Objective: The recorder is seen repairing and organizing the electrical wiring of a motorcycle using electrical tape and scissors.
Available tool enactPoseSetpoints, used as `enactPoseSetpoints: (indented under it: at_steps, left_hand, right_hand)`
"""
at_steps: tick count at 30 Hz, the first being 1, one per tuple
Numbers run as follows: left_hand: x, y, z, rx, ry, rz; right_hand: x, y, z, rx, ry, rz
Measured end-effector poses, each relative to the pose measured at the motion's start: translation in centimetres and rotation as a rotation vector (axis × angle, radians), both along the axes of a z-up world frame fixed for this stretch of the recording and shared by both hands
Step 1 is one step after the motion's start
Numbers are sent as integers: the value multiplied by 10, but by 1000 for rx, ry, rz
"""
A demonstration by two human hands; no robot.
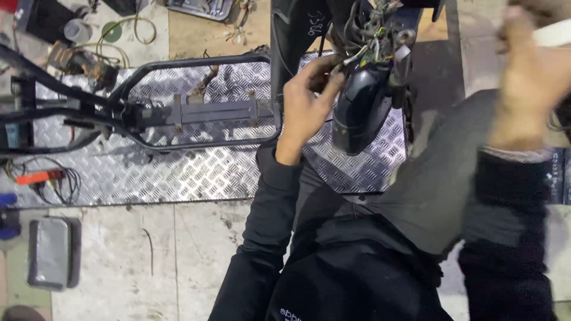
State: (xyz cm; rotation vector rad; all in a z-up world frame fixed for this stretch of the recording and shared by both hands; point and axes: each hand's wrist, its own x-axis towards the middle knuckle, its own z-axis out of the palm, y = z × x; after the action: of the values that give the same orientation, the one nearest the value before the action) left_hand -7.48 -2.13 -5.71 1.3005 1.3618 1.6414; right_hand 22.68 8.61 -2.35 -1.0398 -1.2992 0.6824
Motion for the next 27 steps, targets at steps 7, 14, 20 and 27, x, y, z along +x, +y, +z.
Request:
enactPoseSetpoints:
  at_steps: [7, 14, 20, 27]
  left_hand:
    - [-10, 1, -2, -23, 70, -170]
    - [-14, 2, -1, -156, 4, -410]
    - [-27, -7, 22, -10, 256, -369]
    - [-8, -25, 42, -224, 175, -232]
  right_hand:
    - [-108, -98, 52, 110, -546, 288]
    - [-135, -68, -15, -363, 28, 355]
    - [-140, -61, -15, -307, 188, 571]
    - [-131, -54, -18, -129, -98, 524]
